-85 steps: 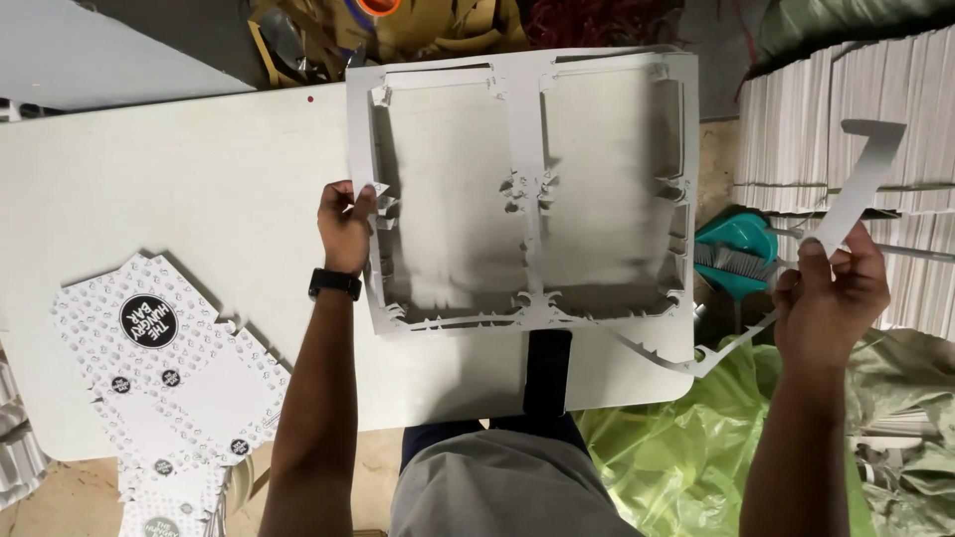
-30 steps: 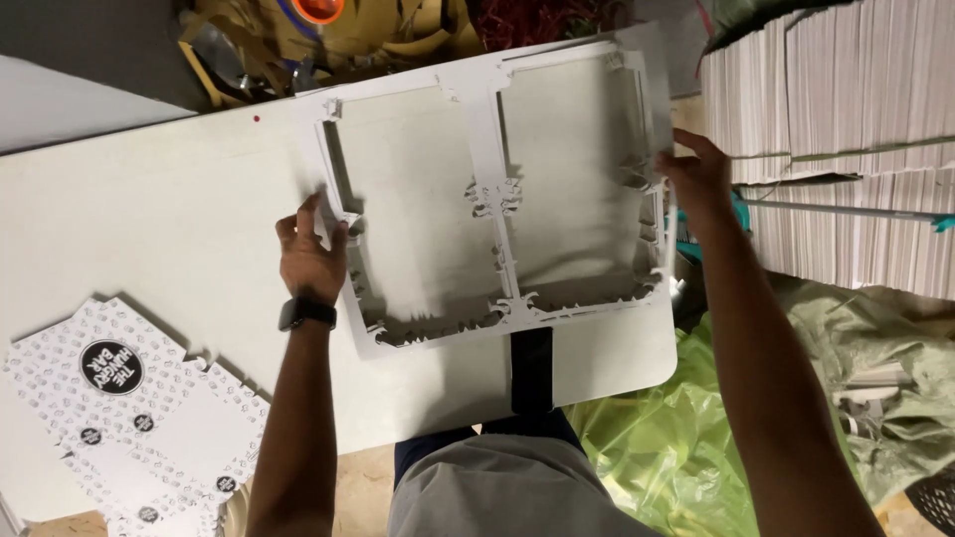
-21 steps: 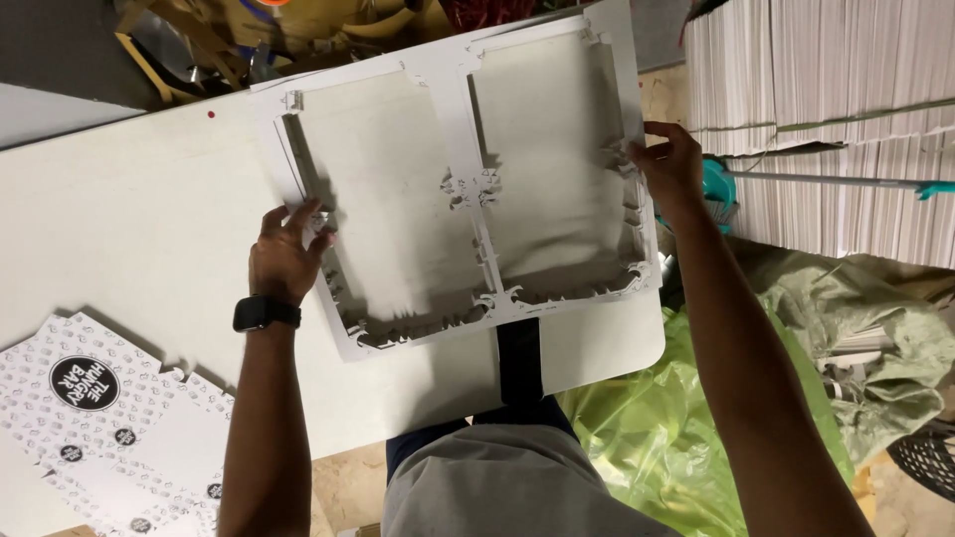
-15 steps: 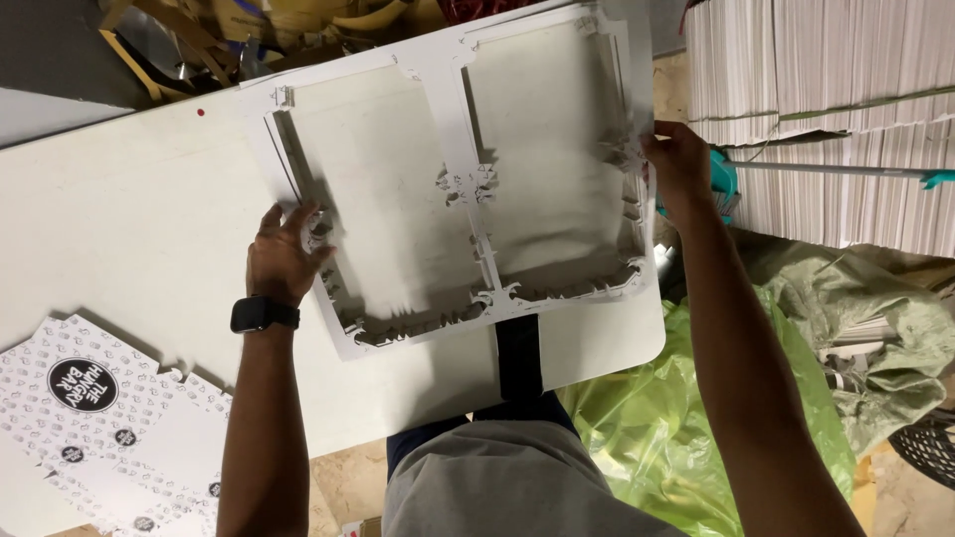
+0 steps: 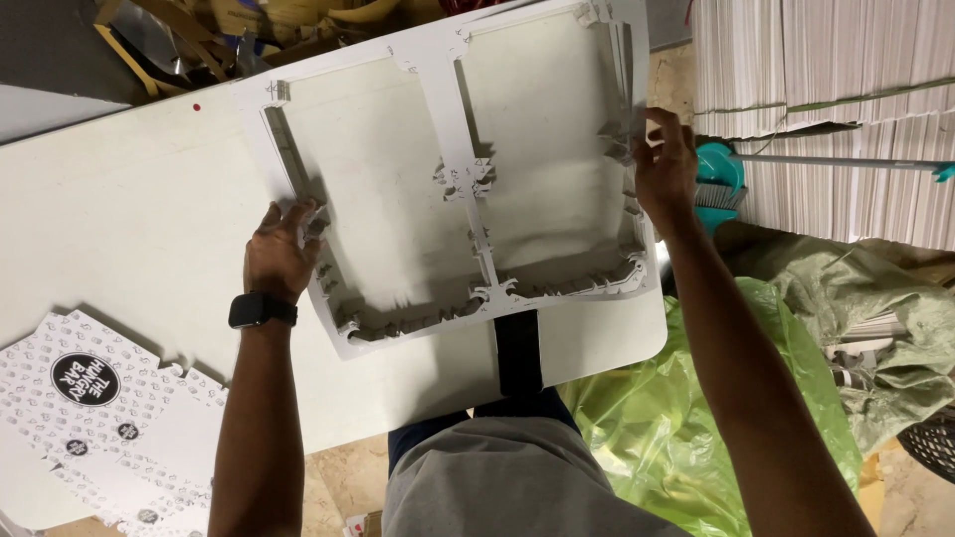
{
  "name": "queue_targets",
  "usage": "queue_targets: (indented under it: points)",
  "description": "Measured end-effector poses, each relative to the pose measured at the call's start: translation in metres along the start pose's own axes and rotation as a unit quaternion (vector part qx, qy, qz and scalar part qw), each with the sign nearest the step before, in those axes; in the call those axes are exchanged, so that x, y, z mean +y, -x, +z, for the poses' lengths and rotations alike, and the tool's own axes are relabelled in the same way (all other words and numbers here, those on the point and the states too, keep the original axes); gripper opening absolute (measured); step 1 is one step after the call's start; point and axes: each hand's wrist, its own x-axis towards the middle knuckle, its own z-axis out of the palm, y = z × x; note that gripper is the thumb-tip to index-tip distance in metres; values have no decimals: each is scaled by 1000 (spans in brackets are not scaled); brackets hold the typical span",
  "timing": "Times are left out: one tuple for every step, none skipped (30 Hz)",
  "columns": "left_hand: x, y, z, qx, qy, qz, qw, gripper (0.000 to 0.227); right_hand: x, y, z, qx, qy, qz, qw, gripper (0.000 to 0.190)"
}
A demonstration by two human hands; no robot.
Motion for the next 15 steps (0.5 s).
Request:
queue_targets:
  points:
    - [2, 0, 0, -1, 0, -1, 1000, 48, 7, 0, 0, -1, 0, 1, 1000, 41]
    - [4, -1, -2, -3, 0, -4, 1000, 50, 13, -2, 0, -28, 17, -57, 998, 40]
    - [5, -2, -3, -5, -1, -7, 1000, 52, 19, -4, 1, -55, 35, -114, 991, 40]
    - [4, -2, -2, -5, -1, -8, 1000, 52, 28, -5, 0, -56, 34, -114, 991, 40]
    - [4, -2, -1, -7, 1, -12, 1000, 53, 37, -6, -1, -91, 45, -125, 987, 38]
    - [3, -2, 0, -9, 4, -16, 1000, 54, 45, -7, -1, -126, 55, -135, 981, 41]
    - [-1, -2, 1, -9, 3, -18, 1000, 54, 26, -9, -12, -127, 54, -136, 981, 41]
    - [-4, -2, 3, -13, 5, -20, 1000, 54, 8, -10, -24, -181, 50, -115, 975, 52]
    - [-6, -2, 5, -16, 6, -22, 1000, 55, -10, -11, -37, -235, 46, -93, 966, 64]
    - [-7, -3, 6, -17, 6, -22, 1000, 55, -6, -14, -35, -236, 45, -93, 966, 64]
    - [-9, -4, 8, -15, 5, -22, 1000, 55, -2, -16, -32, -248, 68, -95, 962, 66]
    - [-10, -5, 9, -13, 4, -21, 1000, 56, 2, -18, -30, -260, 90, -97, 956, 68]
    - [-7, -4, 6, -14, 4, -22, 1000, 56, 1, -22, -30, -261, 90, -97, 956, 68]
    - [-5, -2, 4, -14, -7, -24, 1000, 57, 1, -24, -30, -264, 96, -88, 956, 66]
    - [-2, 1, 3, -13, -18, -25, 999, 57, 0, -25, -30, -267, 103, -79, 955, 64]
